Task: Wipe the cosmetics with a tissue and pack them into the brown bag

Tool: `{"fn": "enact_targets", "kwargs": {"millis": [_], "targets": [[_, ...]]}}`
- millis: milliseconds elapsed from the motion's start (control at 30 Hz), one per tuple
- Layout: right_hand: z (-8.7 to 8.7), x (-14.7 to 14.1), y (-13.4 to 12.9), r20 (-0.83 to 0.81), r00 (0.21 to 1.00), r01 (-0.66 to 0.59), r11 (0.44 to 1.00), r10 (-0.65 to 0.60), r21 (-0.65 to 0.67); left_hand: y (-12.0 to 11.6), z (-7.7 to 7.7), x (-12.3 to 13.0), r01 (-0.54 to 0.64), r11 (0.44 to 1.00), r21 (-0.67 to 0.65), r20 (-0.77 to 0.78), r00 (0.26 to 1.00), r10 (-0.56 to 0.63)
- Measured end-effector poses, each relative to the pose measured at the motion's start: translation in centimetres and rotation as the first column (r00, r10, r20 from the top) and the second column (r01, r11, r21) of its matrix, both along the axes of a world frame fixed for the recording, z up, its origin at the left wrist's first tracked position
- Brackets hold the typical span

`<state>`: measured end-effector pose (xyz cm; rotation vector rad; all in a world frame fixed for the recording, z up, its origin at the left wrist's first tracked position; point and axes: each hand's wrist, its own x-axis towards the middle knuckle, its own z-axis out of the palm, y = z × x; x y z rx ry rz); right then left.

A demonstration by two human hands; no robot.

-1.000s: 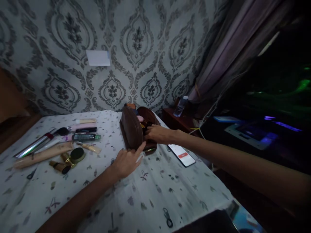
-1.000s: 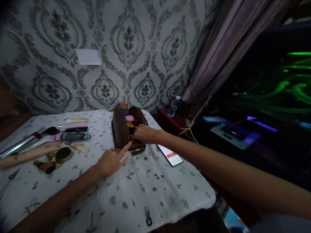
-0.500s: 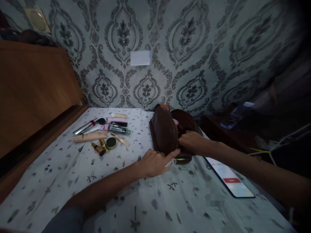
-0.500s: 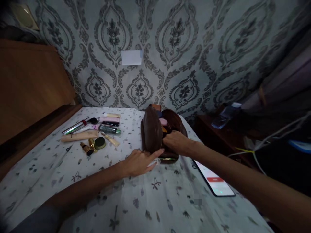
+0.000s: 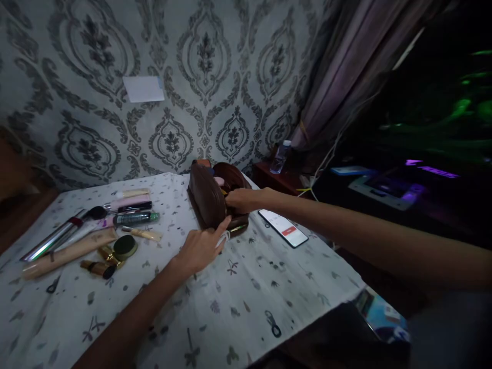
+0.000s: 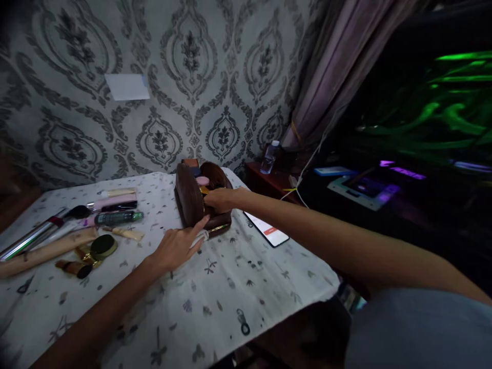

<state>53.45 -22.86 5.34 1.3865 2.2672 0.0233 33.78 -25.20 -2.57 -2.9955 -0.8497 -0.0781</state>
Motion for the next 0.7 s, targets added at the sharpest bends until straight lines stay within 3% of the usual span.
{"fn": "enact_targets", "kwargs": {"millis": [167,333,533,700], "targets": [[1.5,0.4,-0.9,-0.124,0.992,-0.011,1.0,0.008,-0.027,-0.1,-0.1,0.0,-0.01,1.0,0.003,0.013,1.0,0.01],[2.4,2.4,-2.0,-0.21,0.973,-0.058,0.982,0.095,0.179,-0.1,-0.3,0.0,0.01,1.0,-0.012,-0.002,1.0,-0.01],[2.2,2.8,-2.7,-0.163,0.977,-0.096,0.966,0.137,0.239,0.0,-0.6,0.1,0.021,1.0,-0.022,0.016,1.0,-0.02],[2.2,1.6,-2.6,-0.016,0.999,-0.042,0.966,0.048,0.254,0.0,-0.4,0.2,-0.011,1.0,-0.01,-0.022,1.0,0.011]]}}
